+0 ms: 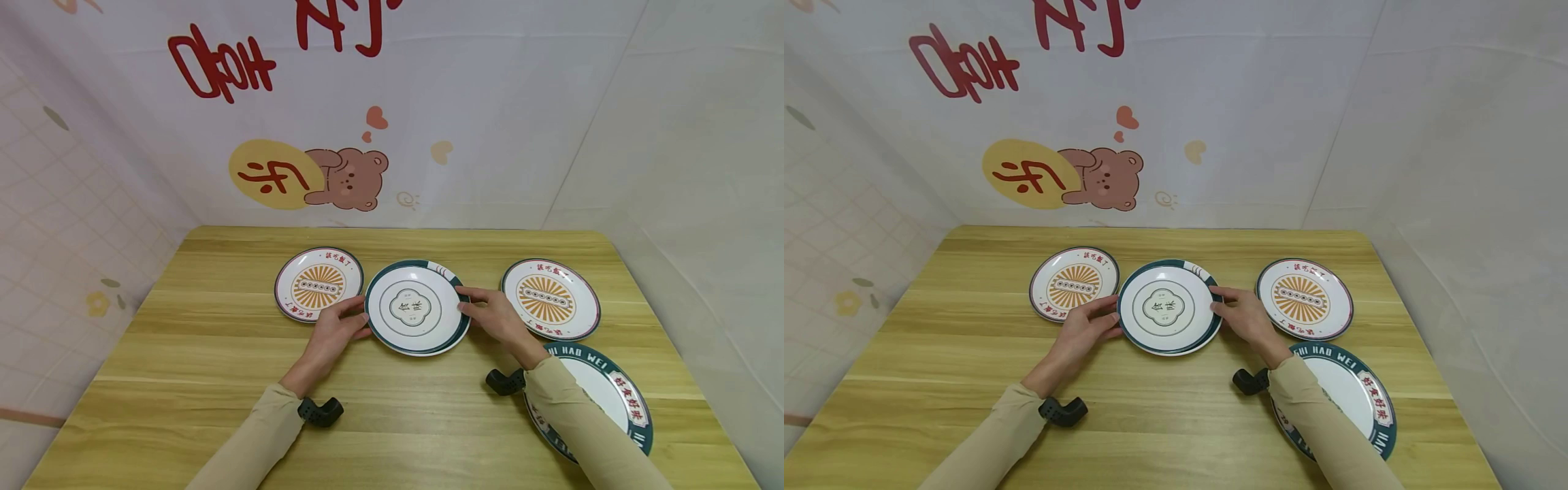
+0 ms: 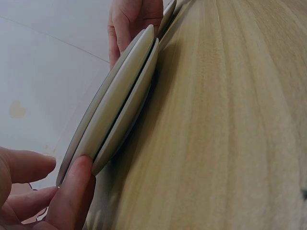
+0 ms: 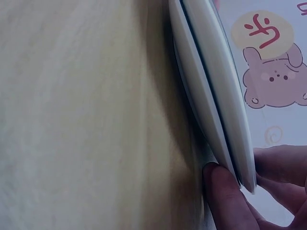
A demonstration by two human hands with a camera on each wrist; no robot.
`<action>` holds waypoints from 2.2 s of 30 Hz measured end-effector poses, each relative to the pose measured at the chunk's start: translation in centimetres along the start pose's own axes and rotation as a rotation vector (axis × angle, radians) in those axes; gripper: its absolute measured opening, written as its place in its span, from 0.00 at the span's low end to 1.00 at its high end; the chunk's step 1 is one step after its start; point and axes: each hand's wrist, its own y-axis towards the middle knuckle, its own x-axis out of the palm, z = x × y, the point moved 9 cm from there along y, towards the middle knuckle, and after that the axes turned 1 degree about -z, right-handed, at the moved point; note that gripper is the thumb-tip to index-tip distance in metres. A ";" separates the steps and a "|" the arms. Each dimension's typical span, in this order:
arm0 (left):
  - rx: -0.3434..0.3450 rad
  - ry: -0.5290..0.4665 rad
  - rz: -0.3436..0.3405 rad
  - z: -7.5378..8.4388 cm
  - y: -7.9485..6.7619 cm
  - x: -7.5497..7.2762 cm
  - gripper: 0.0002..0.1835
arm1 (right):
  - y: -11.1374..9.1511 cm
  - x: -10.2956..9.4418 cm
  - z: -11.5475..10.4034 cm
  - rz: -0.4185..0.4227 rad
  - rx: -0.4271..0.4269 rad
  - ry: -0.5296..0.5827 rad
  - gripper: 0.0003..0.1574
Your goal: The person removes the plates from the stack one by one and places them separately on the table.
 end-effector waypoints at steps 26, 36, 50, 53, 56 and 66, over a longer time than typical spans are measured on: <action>0.006 0.067 0.021 0.0 -0.1 -0.2 0.30 | 0.4 0.1 0.8 -0.003 0.070 0.088 0.24; -0.026 0.078 0.042 0.0 0.0 -0.2 0.30 | 0.2 0.2 0.3 -0.016 0.023 0.086 0.26; -0.016 0.152 0.092 0.7 -0.2 -0.4 0.29 | 0.2 -0.2 0.4 0.007 0.028 0.052 0.38; -0.022 0.149 0.100 0.7 -0.3 -0.4 0.29 | 0.3 -0.1 0.3 0.010 0.027 0.032 0.36; -0.031 0.152 0.110 0.7 -0.3 -0.5 0.28 | 0.3 -0.1 0.3 0.010 0.034 0.033 0.36; -0.078 0.180 0.118 0.5 -0.2 -0.6 0.29 | 0.4 0.0 0.5 0.002 0.053 0.046 0.36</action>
